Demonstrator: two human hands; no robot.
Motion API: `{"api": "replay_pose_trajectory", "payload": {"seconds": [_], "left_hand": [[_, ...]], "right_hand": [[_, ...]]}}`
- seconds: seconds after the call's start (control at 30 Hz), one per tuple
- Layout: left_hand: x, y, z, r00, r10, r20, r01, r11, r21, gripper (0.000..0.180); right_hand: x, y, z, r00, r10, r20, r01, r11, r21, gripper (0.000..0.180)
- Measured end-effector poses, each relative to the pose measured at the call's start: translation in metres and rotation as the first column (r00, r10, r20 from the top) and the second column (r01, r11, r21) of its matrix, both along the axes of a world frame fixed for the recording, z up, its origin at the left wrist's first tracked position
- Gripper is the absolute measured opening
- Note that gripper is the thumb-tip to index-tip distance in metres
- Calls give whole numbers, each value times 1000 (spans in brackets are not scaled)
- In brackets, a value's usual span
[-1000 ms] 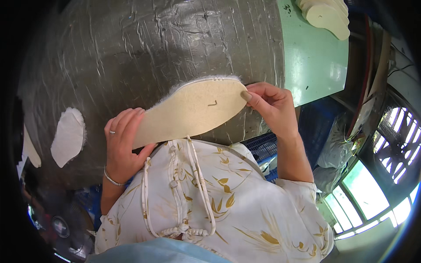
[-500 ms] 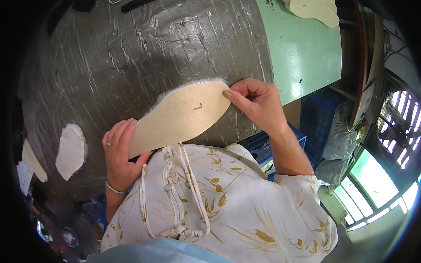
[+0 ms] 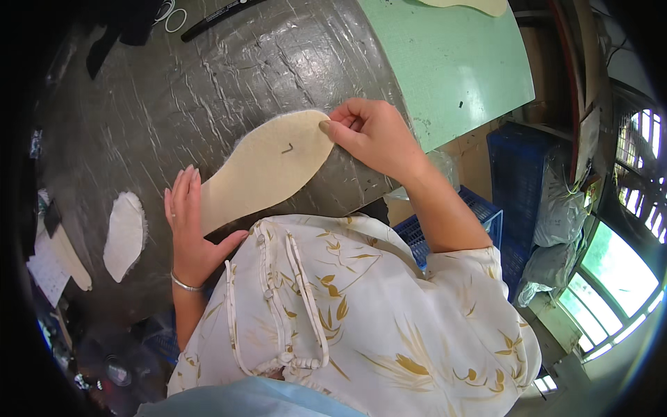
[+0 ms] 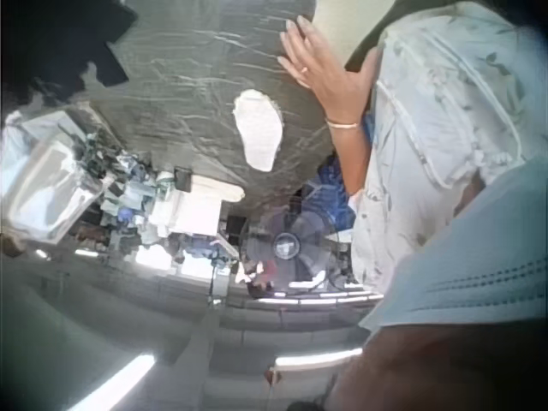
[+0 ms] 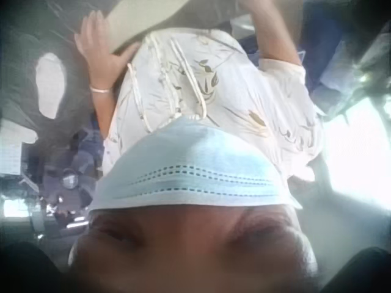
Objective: The recorder is inspecting and assembling white foam shoe insoles in a shoe manufacturing facility.
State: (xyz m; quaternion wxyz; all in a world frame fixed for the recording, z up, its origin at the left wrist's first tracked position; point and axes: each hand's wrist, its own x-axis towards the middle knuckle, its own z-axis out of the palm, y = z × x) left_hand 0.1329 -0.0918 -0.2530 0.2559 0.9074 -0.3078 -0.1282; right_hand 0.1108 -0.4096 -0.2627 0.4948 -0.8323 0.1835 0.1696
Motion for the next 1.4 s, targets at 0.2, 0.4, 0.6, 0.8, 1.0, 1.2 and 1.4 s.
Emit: {"api": "replay_pose_trajectory", "payload": {"seconds": [0.2,0.4,0.6,0.8,1.0,1.2,1.4], "left_hand": [[-14,-72,5,981,-79,176,126,955,-270,68],[-30,-104,28,951,48,306,57,944,-325,47],[-37,-73,68,912,249,326,-67,875,-480,40],[-49,-50,97,900,313,304,-49,766,-641,26],[-53,-43,118,955,273,115,-113,695,-710,26],[-38,-42,121,986,157,60,-72,715,-696,27],[-27,-44,134,966,170,-196,-257,529,-809,27]], "right_hand": [[-1,-1,10,979,-167,-114,202,839,505,29],[-9,17,47,992,-114,56,44,723,689,32],[-15,34,61,833,-32,553,-305,806,507,25],[-9,62,101,453,11,891,-436,875,211,29],[-5,64,133,364,94,927,-556,820,135,22],[1,56,153,405,210,890,-557,829,58,13],[24,76,166,261,338,904,-454,870,-194,11]]}}
